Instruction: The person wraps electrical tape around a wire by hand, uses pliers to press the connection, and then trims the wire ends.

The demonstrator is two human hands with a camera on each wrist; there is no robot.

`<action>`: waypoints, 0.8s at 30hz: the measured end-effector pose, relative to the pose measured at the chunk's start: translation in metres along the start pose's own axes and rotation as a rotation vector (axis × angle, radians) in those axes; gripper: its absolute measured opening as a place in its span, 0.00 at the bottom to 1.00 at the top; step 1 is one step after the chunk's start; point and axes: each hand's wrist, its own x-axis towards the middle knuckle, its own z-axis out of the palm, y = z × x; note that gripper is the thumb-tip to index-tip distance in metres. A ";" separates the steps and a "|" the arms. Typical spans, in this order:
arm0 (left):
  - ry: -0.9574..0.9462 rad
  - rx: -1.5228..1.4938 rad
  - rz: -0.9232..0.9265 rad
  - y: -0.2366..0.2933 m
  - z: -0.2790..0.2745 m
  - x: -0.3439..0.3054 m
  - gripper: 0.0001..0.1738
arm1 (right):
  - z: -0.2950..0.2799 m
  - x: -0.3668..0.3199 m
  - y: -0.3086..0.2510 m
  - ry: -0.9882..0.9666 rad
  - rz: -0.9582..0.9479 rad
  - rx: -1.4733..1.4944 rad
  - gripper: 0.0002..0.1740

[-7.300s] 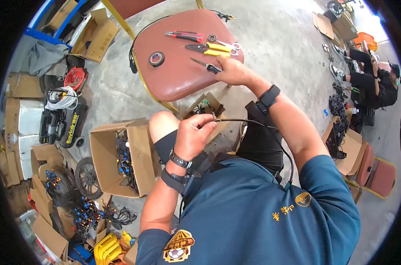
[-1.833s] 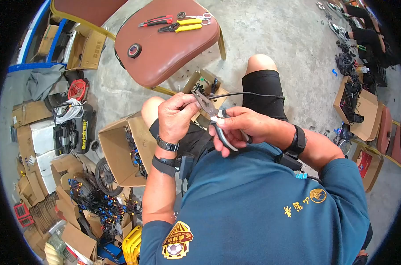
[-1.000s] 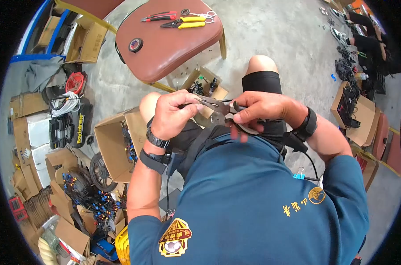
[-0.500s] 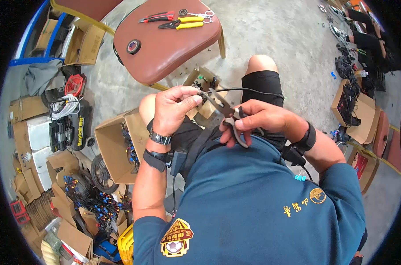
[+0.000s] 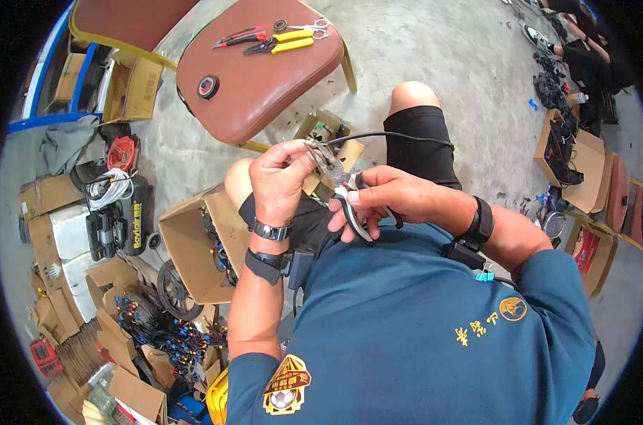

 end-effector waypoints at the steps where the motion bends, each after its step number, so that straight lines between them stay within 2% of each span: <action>1: 0.002 -0.006 0.009 -0.001 0.001 0.000 0.07 | 0.000 0.001 0.001 0.003 0.002 0.004 0.20; 9: 0.043 0.018 -0.053 -0.003 0.001 -0.002 0.09 | 0.004 0.003 0.006 0.047 -0.023 0.036 0.22; 11: 0.053 0.013 -0.005 -0.003 0.003 -0.002 0.09 | 0.005 0.005 0.005 0.049 -0.022 0.044 0.22; 24: 0.073 0.082 -0.035 -0.002 0.005 -0.003 0.09 | 0.013 0.008 0.009 0.080 -0.069 0.041 0.18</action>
